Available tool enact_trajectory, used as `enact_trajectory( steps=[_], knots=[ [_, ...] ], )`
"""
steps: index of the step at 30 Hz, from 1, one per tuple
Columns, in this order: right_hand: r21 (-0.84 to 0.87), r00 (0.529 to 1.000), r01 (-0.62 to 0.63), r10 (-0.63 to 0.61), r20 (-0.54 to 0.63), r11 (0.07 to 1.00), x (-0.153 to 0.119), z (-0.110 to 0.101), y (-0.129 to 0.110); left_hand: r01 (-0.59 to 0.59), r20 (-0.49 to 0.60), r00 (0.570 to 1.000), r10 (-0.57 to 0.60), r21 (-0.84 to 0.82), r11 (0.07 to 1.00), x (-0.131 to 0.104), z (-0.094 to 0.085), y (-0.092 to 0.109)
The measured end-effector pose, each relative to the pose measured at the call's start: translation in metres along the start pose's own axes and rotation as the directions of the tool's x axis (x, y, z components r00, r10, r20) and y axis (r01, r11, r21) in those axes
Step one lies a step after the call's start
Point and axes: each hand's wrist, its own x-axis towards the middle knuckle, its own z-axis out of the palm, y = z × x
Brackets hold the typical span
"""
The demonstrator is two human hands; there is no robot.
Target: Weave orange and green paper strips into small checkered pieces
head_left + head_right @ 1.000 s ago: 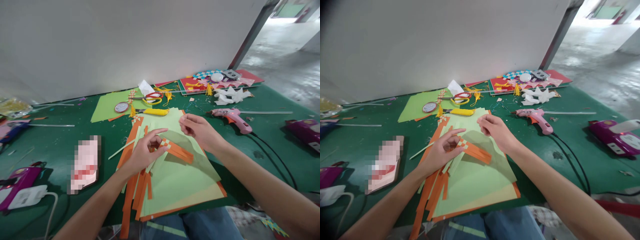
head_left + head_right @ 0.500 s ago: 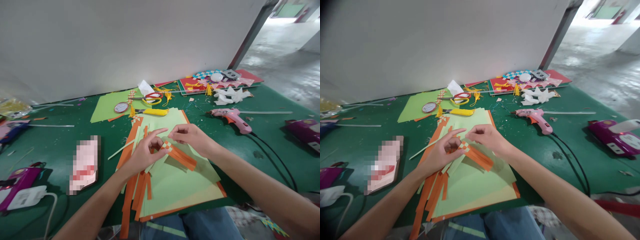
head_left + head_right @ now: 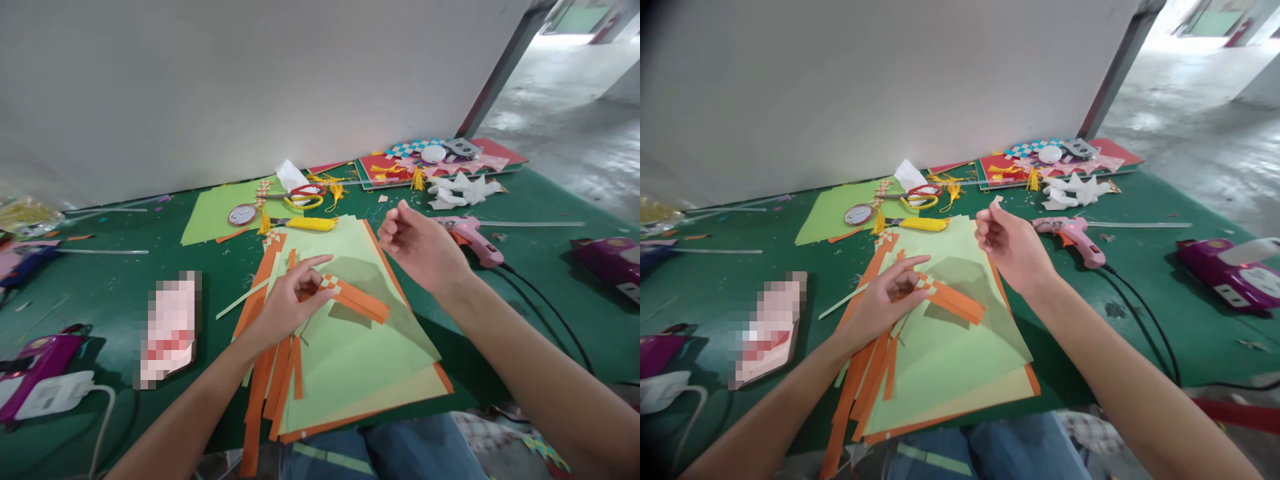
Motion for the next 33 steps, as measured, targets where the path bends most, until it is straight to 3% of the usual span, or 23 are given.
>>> enact_trajectory(
  steps=[2, 5, 7, 9, 13, 17, 23, 33],
  knots=[
    [-0.139, 0.999, 0.021, -0.017, 0.03, 0.99, -0.001, 0.0, 0.0, 0.001, -0.021, 1.0, -0.001, 0.007, 1.0, 0.0, 0.0, 0.001],
    [-0.437, 0.974, 0.088, 0.015, 0.228, 0.895, -0.005, 0.005, 0.006, 0.012, -0.049, 0.999, -0.012, -0.001, 1.0, 0.0, -0.001, 0.002],
    [-0.59, 0.926, 0.126, 0.118, 0.358, 0.798, -0.01, 0.01, 0.011, 0.016, -0.077, 0.997, -0.017, -0.019, 1.0, 0.001, -0.002, 0.002],
    [-0.68, 0.884, 0.13, 0.226, 0.409, 0.722, -0.014, 0.013, 0.016, 0.006, -0.118, 0.993, -0.01, -0.036, 0.999, 0.001, -0.003, 0.002],
    [-0.761, 0.868, 0.112, 0.31, 0.389, 0.639, -0.016, 0.014, 0.018, -0.027, -0.223, 0.975, 0.01, -0.071, 0.997, 0.003, -0.006, -0.001],
    [-0.74, 0.861, 0.081, 0.327, 0.39, 0.668, -0.014, 0.01, 0.013, -0.076, -0.344, 0.938, 0.041, -0.089, 0.993, 0.004, -0.007, -0.005],
    [-0.721, 0.887, 0.02, 0.32, 0.332, 0.692, -0.011, 0.008, 0.013, -0.134, -0.456, 0.888, 0.061, -0.13, 0.982, 0.006, -0.008, -0.006],
    [-0.85, 0.97, 0.118, 0.123, 0.209, 0.513, -0.006, 0.003, 0.018, -0.144, -0.485, 0.873, 0.046, -0.166, 0.975, 0.007, -0.008, -0.007]
  ],
)
